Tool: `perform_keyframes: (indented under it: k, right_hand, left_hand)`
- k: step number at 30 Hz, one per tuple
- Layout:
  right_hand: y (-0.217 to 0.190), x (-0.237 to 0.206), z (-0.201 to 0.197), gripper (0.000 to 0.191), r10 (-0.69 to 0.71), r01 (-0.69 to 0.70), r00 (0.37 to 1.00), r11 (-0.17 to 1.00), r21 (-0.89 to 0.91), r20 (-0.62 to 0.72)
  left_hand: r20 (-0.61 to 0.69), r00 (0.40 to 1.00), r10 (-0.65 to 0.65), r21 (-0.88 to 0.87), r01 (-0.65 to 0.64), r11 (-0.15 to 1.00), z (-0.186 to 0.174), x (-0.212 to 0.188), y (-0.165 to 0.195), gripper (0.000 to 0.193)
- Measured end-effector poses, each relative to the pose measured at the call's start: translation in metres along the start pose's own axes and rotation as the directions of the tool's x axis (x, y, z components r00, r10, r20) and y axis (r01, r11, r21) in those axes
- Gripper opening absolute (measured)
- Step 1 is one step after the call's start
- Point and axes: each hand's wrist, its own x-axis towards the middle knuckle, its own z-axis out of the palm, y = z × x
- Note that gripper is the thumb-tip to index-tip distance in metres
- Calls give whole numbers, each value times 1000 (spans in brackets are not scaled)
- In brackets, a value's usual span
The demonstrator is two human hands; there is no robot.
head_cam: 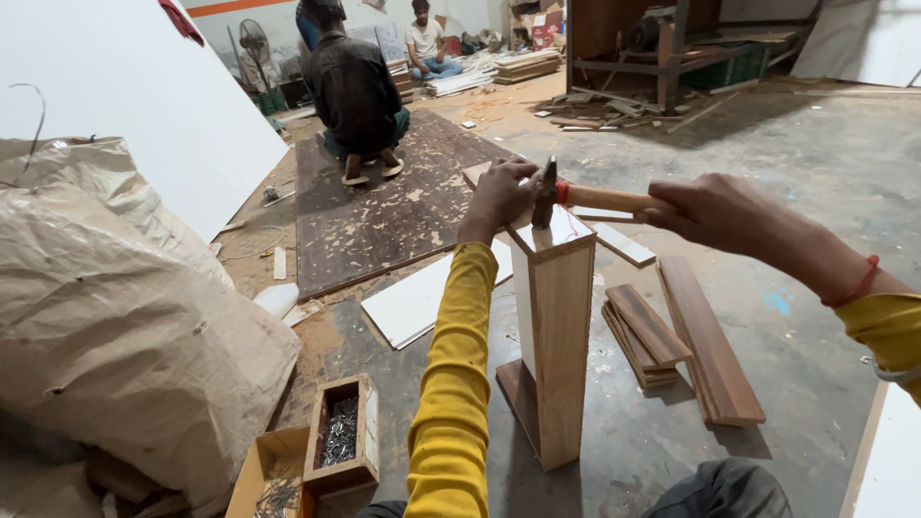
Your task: The person hammers nails into a white rectangular board, then attaches wooden side pieces to form a frame. They continue hammering nails to secure the frame and place the assembled unit on the floor.
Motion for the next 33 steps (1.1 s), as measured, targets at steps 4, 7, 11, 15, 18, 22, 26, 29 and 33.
perform_keyframes:
  k: [4, 7, 11, 15, 18, 22, 26, 29, 33]
  right_hand:
    - [1, 0, 15, 38, 60, -63, 998, 995, 76, 37]
    - [1, -6, 32, 36, 99, -101, 995, 981, 163, 17]
    - [-12, -26, 70, 33, 222, -143, 963, 899, 414, -150]
    - [-46, -67, 147, 43, 558, -256, 829, 444, 859, -41]
    - [-76, -109, 219, 52, 666, -109, 721, -162, 981, 190]
    - [-103, -182, 285, 47, 537, 20, 699, -675, 737, 473]
    - [-118, -235, 311, 40, 473, -272, 453, -734, 623, 755]
    - [-115, -220, 314, 34, 637, -367, 315, -602, 709, 704]
    - [-94, -181, 287, 44, 894, -419, 348, -119, 900, 280]
  left_hand:
    - [-387, 922, -20, -134, -35, 990, 4, -6, -5, 33]
    - [-660, 726, -195, -455, -179, 872, 19, -56, 2, 46]
    - [-499, 777, -384, -778, -206, 593, 72, -185, 52, 61]
    - [-181, 770, -612, -700, 336, 630, 128, -260, 88, 51]
    - [-147, 713, -685, -720, 398, 569, 159, -288, 82, 44]
    - [-348, 713, -608, -850, 34, 526, 196, -321, 56, 57]
    - [-147, 602, -785, -961, 101, 258, 205, -313, 32, 48]
    - [-17, 561, -827, -995, 70, 68, 203, -294, 23, 46]
    - [152, 520, -841, -984, -2, -180, 185, -266, 27, 43]
